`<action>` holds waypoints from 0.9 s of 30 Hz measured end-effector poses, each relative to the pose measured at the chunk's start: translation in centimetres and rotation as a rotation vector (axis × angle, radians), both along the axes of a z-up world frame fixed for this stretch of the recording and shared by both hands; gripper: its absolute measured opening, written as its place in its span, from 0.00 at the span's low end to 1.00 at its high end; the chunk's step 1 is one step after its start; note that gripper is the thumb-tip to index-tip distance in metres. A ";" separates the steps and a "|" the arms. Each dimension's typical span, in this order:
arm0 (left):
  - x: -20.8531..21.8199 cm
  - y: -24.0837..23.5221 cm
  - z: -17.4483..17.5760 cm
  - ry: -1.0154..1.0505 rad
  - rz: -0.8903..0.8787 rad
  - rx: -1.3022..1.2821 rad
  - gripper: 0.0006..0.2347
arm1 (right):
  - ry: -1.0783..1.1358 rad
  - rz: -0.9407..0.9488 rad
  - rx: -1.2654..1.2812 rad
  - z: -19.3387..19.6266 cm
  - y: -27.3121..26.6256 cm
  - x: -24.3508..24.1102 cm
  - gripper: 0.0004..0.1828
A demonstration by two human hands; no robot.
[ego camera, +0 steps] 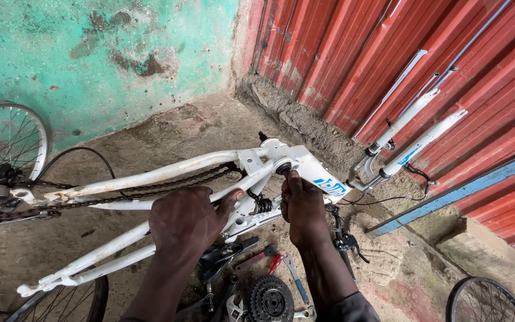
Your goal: The person uses a wrench to tighten a bolt on the bottom bracket of a white bicycle frame. They hold the frame steady with one hand while turning the wrench with the other.
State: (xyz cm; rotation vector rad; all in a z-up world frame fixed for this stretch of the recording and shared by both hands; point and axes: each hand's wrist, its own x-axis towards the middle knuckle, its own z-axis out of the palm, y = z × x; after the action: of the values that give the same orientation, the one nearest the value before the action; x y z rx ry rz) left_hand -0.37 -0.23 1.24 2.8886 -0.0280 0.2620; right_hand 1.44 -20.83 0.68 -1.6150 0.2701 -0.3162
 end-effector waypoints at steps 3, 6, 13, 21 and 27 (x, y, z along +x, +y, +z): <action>-0.1 0.1 0.1 0.007 -0.002 -0.009 0.32 | 0.109 0.043 0.268 1.6 0.6 -0.6 0.24; -0.2 0.1 -0.1 -0.003 -0.007 -0.009 0.31 | 0.110 0.042 0.271 0.6 0.3 -0.6 0.24; 0.1 -0.2 -0.4 -0.035 0.008 0.037 0.32 | -0.249 -0.172 -1.132 -1.0 -2.2 -0.2 0.22; -0.3 -0.2 0.0 0.041 0.016 -0.004 0.34 | 0.372 0.111 0.850 1.8 -0.7 0.2 0.22; -0.2 -0.2 -0.5 0.005 -0.030 0.042 0.38 | -0.030 0.019 -0.012 -2.0 -1.2 0.2 0.24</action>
State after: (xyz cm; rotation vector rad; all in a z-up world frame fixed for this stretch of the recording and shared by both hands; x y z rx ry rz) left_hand -0.53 -0.43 0.70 2.9275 -0.0765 0.2511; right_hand 1.64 -22.04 -1.34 -1.6228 0.2303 -0.3278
